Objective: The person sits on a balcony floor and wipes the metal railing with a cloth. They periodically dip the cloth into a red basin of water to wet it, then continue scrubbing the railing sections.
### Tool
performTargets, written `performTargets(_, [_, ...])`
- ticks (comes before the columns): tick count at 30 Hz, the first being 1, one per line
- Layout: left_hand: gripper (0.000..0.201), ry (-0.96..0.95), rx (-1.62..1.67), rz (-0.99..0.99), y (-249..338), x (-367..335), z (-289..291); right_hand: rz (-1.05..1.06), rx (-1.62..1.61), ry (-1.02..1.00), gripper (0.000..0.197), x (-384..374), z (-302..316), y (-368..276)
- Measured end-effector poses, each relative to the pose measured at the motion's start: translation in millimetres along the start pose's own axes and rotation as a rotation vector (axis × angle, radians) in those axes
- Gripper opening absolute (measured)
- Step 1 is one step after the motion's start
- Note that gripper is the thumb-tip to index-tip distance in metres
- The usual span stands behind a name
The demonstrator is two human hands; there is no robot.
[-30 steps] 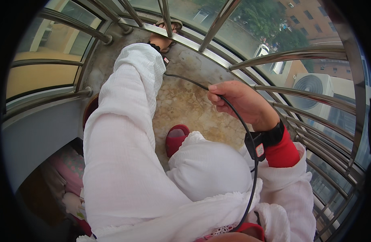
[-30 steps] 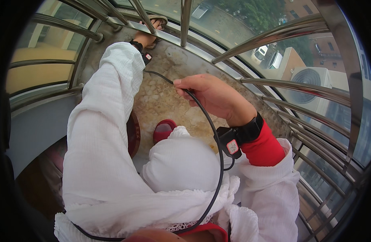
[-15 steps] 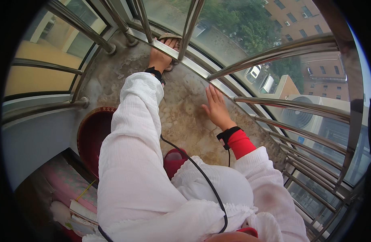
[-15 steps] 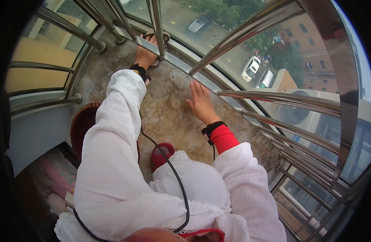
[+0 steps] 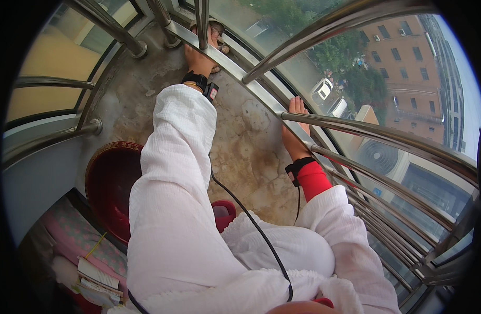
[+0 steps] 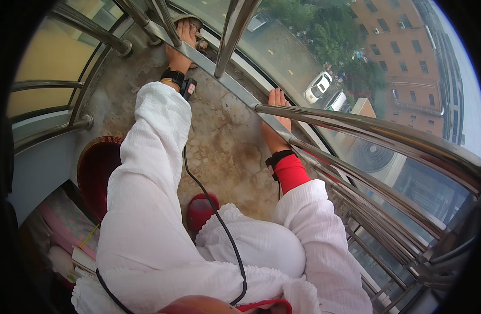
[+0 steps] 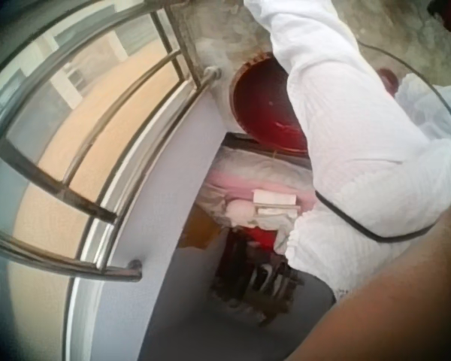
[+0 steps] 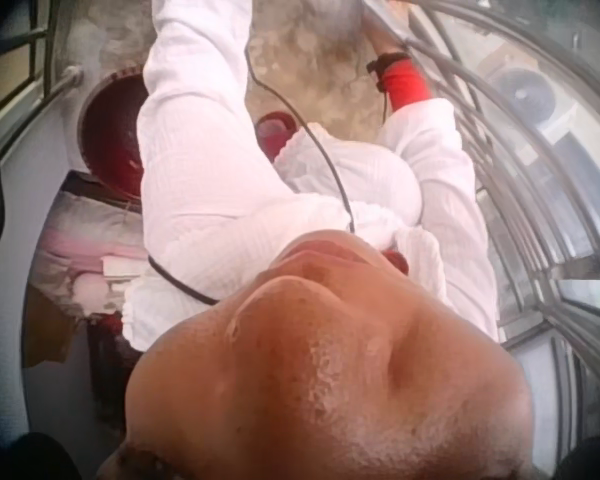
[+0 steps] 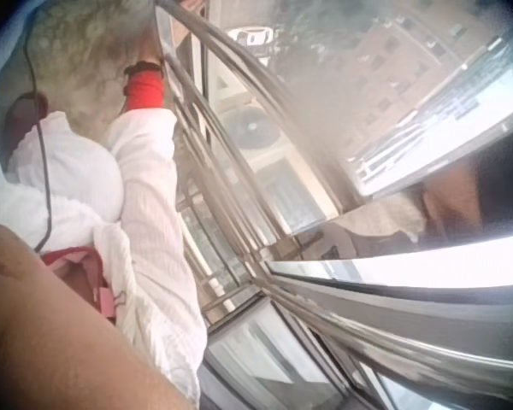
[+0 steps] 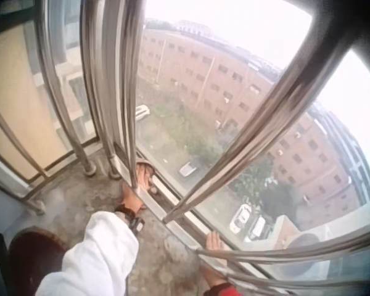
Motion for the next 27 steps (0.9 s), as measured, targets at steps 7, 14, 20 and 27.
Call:
performTargets(7, [0.025,0.353,-0.045,-0.021,2.0,-29.4,9.5,0.001,0.033,-0.006,0.056,4.3,-0.8,-0.9])
performTargets(14, [0.044,-0.032,0.13,-0.335,100.5,52.0,49.4,0.007,0.035,-0.034,0.061,-1.2,-3.3,-2.2])
performTargets(20, [0.048,-0.055,-0.089,-0.165,46.9,13.8,19.5,0.043,0.012,-0.018,0.055,0.3,-1.3,4.7])
performTargets(27, [0.045,0.119,0.118,0.097,-47.4,-31.4,-27.5,0.047,0.019,0.041,0.055,1.1,2.3,0.5])
Point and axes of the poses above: each hand's wrist, its own x-axis away from the middle knuckle, its own z-axis out of the back of the hand, y = z × x, the point moved 8 cm from there along -x, towards the middle knuckle, and after that the axes turned 5 degrees about -z, right-handed, at the moved point
